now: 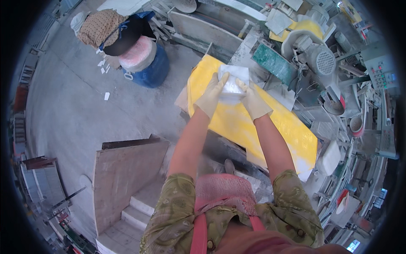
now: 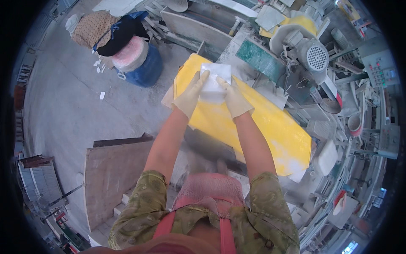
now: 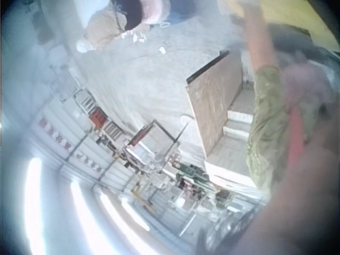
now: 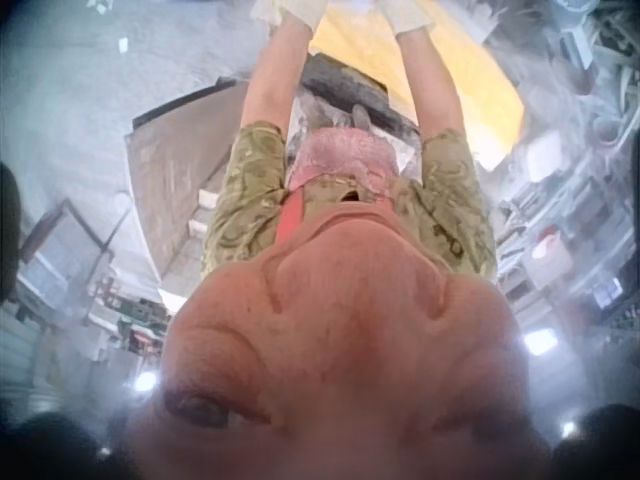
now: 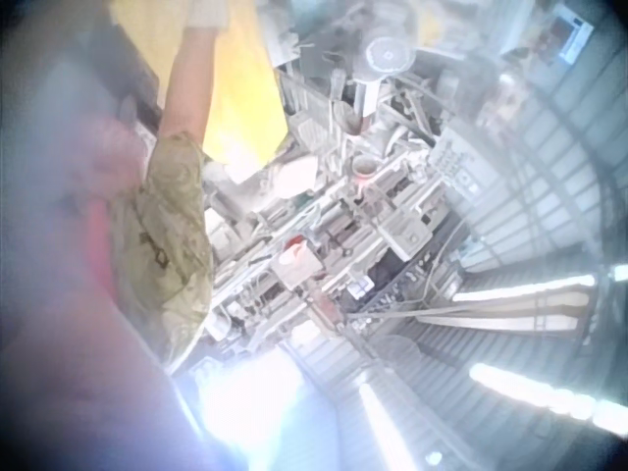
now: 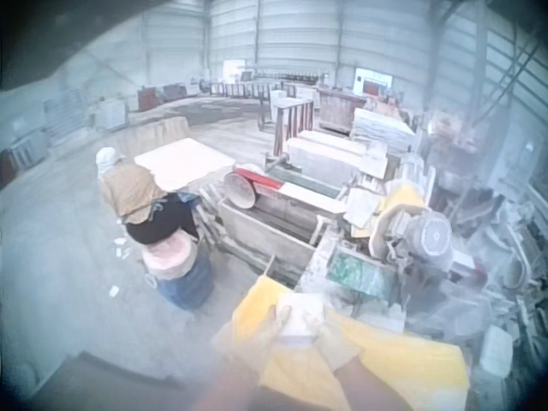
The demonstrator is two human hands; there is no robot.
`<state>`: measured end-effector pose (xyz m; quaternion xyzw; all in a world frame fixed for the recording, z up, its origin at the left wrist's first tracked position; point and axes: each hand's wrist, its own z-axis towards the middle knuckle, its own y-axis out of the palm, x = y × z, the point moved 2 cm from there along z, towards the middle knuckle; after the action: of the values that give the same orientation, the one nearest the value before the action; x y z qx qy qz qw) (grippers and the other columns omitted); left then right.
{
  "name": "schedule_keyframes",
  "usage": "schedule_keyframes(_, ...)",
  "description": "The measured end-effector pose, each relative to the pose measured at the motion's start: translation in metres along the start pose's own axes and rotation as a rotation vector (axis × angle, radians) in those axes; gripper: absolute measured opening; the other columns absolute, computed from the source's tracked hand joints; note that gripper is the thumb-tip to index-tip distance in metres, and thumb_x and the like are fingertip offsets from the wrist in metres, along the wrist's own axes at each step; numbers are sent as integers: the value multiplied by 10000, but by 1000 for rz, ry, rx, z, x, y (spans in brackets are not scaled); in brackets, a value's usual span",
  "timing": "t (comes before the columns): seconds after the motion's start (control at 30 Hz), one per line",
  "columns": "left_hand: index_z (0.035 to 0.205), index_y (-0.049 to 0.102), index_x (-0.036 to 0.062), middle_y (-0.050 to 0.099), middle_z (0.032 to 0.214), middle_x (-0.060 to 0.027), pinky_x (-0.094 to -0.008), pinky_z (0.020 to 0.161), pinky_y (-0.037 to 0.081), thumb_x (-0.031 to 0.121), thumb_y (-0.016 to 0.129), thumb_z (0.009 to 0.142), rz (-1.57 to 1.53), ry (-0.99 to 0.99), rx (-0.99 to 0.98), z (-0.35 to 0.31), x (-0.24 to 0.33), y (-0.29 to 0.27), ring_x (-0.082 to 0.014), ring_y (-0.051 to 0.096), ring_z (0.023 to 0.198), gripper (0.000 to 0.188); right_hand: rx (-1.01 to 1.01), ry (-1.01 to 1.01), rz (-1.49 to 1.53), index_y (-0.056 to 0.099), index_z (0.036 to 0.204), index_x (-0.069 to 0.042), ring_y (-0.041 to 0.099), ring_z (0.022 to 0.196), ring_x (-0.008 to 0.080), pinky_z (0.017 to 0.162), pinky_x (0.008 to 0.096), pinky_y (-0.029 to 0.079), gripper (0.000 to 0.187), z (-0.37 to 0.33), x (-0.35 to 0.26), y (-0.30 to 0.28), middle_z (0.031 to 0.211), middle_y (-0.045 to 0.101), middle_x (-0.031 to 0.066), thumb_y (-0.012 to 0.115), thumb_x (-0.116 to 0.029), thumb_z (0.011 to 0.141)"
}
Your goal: The person wipes a large yellow curved surface with a white cloth, repeatedly rubbing different areas. The person also picks up and places white rectangular blocks on a nearby stack.
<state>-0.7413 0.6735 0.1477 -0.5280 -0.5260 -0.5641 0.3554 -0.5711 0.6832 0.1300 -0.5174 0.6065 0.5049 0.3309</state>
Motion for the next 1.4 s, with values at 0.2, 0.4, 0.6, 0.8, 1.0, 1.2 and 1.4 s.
schedule_keyframes(0.2,1575,246,-39,366,1568,-245,-349,1168,312,555,532,998,-193,-149,119,-2,-3,6,-290,366,1462,876,25,-8,29,457,1463,-31,572,1248,221,1051,392,456,586,0,12,4,1395,569,92,640,-306,978)
schedule_keyframes(0.4,1535,334,-33,432,1533,-219,-351,1139,357,532,531,1007,-46,-116,161,4,-11,-6,-278,431,1423,798,-111,-91,-241,435,1492,-60,536,1305,227,1076,413,435,599,5,6,-11,1461,520,104,634,-326,994)
schedule_keyframes(0.6,1490,429,-9,481,1498,-228,-404,1189,293,439,518,1006,217,-144,435,24,-55,-92,-349,437,1411,666,427,167,227,546,1341,-27,644,1146,222,922,360,546,410,7,53,-76,1298,627,92,564,-308,1043)
schedule_keyframes(0.8,1436,449,-53,553,1376,-266,-494,1114,364,336,581,942,1316,72,480,71,-128,-120,-425,524,1263,642,635,-64,-366,659,1202,0,661,984,130,826,280,547,284,1,85,-75,1105,706,55,605,-210,1019)
schedule_keyframes(1.0,1412,417,-126,571,1295,-323,-518,1051,411,306,629,910,1321,78,469,87,-148,-110,-445,569,1164,696,547,-156,-449,642,1258,53,635,962,116,839,270,524,333,-16,56,-44,1117,697,81,638,-128,979)
schedule_keyframes(1.2,1432,371,-153,545,1314,-347,-538,1040,420,258,633,906,1349,56,407,90,-139,-112,-480,559,1157,717,673,-300,-969,615,1289,88,595,830,106,738,266,505,350,5,25,-28,1026,693,82,551,-114,1011)
schedule_keyframes(1.4,1452,362,-130,515,1360,-334,-529,1095,396,275,662,875,1331,-14,370,91,-144,-113,-462,515,1243,767,507,-165,-1481,430,1478,45,551,1221,380,1050,486,416,517,53,38,-81,1417,521,257,475,-173,1011)
